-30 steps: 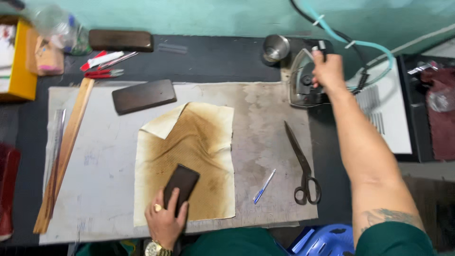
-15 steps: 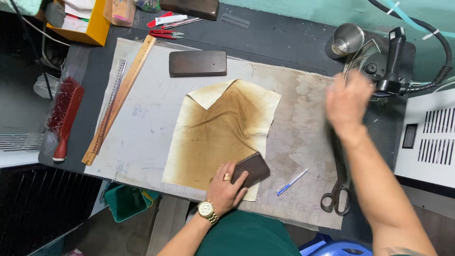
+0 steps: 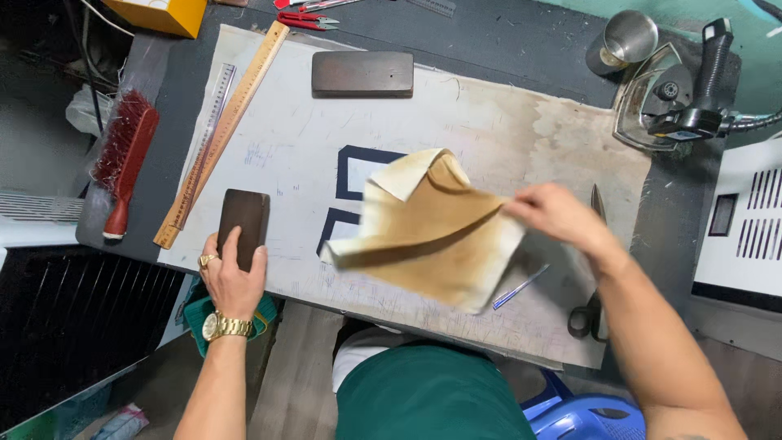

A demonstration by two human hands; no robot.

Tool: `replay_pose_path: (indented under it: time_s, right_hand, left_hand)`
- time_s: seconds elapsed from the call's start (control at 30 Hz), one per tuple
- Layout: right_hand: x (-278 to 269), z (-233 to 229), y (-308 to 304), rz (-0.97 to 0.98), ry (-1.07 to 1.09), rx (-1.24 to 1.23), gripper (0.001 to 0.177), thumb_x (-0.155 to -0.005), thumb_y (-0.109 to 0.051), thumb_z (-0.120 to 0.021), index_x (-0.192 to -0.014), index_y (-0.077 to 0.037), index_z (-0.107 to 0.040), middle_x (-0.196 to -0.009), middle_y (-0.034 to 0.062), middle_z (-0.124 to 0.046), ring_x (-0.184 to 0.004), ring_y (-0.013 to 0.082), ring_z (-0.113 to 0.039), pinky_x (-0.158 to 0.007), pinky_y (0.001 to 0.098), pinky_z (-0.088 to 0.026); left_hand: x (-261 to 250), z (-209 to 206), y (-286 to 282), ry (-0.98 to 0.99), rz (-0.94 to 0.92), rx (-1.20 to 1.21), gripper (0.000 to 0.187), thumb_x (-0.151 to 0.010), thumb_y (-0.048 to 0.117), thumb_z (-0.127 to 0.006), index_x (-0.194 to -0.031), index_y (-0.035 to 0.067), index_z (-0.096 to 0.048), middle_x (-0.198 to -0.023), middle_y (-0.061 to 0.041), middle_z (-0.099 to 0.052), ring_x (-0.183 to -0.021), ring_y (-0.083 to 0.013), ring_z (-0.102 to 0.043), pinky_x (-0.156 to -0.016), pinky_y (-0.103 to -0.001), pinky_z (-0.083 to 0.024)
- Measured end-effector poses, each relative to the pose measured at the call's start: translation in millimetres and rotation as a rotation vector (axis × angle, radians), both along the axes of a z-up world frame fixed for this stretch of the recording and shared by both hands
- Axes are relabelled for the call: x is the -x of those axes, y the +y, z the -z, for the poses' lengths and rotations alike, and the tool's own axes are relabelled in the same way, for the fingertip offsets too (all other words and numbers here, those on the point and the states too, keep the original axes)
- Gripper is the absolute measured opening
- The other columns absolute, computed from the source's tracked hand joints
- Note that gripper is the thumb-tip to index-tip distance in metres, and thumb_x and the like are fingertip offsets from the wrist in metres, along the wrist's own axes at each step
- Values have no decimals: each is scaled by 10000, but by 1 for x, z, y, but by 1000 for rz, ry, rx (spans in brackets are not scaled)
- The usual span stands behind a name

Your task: The person positions fabric pieces on a workstation, applies a template, and uses an iron to press and bond materials together.

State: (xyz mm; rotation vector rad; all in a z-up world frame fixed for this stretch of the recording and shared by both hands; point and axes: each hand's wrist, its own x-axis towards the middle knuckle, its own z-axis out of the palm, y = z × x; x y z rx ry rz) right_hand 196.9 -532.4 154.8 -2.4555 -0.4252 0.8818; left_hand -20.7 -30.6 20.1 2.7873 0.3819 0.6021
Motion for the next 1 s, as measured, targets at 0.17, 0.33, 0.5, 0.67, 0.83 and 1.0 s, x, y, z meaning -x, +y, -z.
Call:
replay_pose_path:
  time_s: [0.17,0.33,0.5,0.67,0.83,1.0]
  right_hand:
    - [-45,11,-86,534,-483,-66,250,-1119,-340,-679,-889,-246,-706,-545,-16,-586,-625,159,-678,-624,249,-481]
    - [-47,46,-46,244,-822,-54,212,-1065,-172,-724,-1104,36,-740,-1007,263,-693,-1051,458,-679,-927,499,-528]
    - [-26,50,46,229,-717,-178,261,-1008,-188,-716,-1171,16,-714,-1097,224,-720,-1086,395,-688,-953,488,-520]
    - [-28,105,109,230,-428,-231,293,-1003,-271,-665,-1172,-42,-732,-1008,180,-762,-966,345,-742,-841,467,-581]
    - [-39,124,165,202,-421,-212,533,-914,-241,-775,-1363,3,-621,-1219,252,-631,-1212,439,-607,-1045,495,-495]
    - [-35,126,186,40,-323,-129,498,-906,-207,-713,-1377,-99,-595,-1150,184,-668,-1162,397,-665,-973,504,-550]
  left_hand:
    - [-26,-10,-46,-26,227,54,508,-860,306,-810,-1327,147,-684,-1357,-219,-571,-1151,-393,-602,-965,-517,-482]
    - [-48,-3,-158,50,728,77,478,-876,343,-732,-1326,201,-655,-1356,-276,-559,-1224,-438,-582,-1042,-544,-444]
    - [-46,9,-202,128,822,91,484,-920,377,-694,-1373,223,-619,-1441,-248,-525,-1333,-396,-523,-1102,-541,-388]
    - [-43,-1,-107,214,546,27,469,-926,384,-697,-1373,264,-620,-1480,-201,-498,-1365,-357,-490,-1121,-527,-371]
    - [-57,13,2,141,187,-79,505,-938,389,-686,-1421,254,-627,-1520,-202,-512,-1404,-370,-493,-1144,-574,-352]
    - [-132,-17,-27,57,238,44,491,-936,138,-650,-1424,171,-606,-1549,-233,-446,-1452,-397,-410,-1162,-560,-326]
